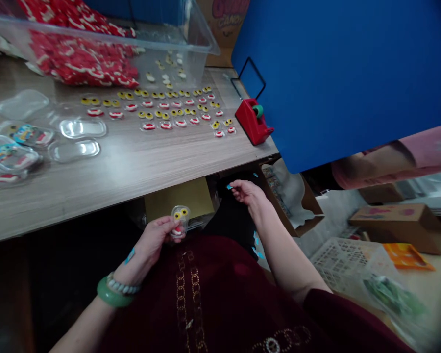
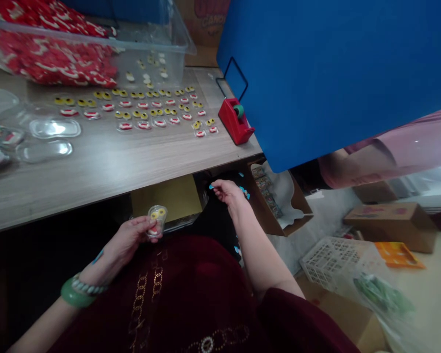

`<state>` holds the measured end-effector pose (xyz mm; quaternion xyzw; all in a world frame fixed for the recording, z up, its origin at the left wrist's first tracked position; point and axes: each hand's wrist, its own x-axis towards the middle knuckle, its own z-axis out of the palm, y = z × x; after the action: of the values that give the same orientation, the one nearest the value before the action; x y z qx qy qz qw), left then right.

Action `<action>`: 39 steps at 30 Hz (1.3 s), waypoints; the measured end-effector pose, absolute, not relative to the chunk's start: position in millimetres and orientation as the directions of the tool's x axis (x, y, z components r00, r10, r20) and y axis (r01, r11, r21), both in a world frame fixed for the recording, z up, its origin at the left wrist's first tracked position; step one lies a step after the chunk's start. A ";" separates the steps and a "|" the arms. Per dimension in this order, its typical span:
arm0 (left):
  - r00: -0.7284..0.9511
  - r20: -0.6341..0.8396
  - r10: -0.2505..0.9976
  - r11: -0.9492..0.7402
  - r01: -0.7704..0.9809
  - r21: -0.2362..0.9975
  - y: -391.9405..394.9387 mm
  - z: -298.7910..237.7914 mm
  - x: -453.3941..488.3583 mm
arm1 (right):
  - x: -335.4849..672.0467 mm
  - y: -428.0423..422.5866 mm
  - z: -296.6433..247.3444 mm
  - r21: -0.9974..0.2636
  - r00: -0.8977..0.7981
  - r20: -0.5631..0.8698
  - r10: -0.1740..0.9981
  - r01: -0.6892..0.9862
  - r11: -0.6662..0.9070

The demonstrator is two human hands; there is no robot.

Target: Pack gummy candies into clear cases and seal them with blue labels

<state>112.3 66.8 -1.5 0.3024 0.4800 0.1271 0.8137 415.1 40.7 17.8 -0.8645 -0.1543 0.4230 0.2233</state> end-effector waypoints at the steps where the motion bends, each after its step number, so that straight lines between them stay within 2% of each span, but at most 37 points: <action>1: 0.504 -0.704 0.500 0.785 0.080 0.614 66.7 -1.1 112.2 | 406.3 37.4 22.8 -0.545 0.545 -0.690 0.476 0.041 -0.837; 4: 0.492 -0.710 0.504 0.787 0.078 0.612 65.6 0.5 112.3 | 375.0 23.3 39.5 -0.649 0.305 -0.738 0.602 -0.077 -0.757; 7: 0.498 -0.708 0.501 0.785 0.083 0.614 63.6 0.8 113.3 | 343.6 12.4 51.2 -0.720 0.000 -0.682 0.732 -0.176 -0.671; 11: 0.459 -0.709 0.536 0.761 0.101 0.641 58.9 -0.6 114.8 | 309.2 13.0 46.1 -0.726 -0.177 -0.644 0.744 -0.162 -0.668; 16: 0.388 -0.706 0.592 0.728 0.119 0.675 53.8 -0.1 112.0 | 290.2 15.6 25.9 -0.721 -0.156 -0.675 0.722 -0.069 -0.689; 22: 0.344 -0.729 0.592 0.728 0.159 0.667 54.1 -3.6 109.0 | 290.3 12.0 23.0 -0.718 -0.212 -0.651 0.729 -0.140 -0.682; 26: 0.346 -0.699 0.626 0.700 0.147 0.699 53.5 -2.6 110.9 | 285.1 12.2 23.1 -0.738 -0.210 -0.634 0.744 -0.123 -0.664; 33: 0.271 -0.746 0.609 0.722 0.200 0.662 51.3 -3.6 112.0 | 261.9 8.5 13.4 -0.754 0.030 -0.642 0.766 -0.201 -0.625; 36: 0.301 -0.747 0.593 0.722 0.210 0.659 52.5 -5.9 108.2 | 259.9 9.7 11.2 -0.734 0.067 -0.668 0.741 -0.223 -0.642; 39: 0.420 -0.723 0.548 0.731 0.179 0.659 55.1 -5.2 102.7 | 263.9 12.2 8.0 -0.698 0.054 -0.699 0.714 -0.270 -0.663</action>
<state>102.7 55.1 -5.2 0.3466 0.5249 0.1201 0.7681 263.9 12.2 8.0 -0.6246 -0.1776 0.6644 0.3700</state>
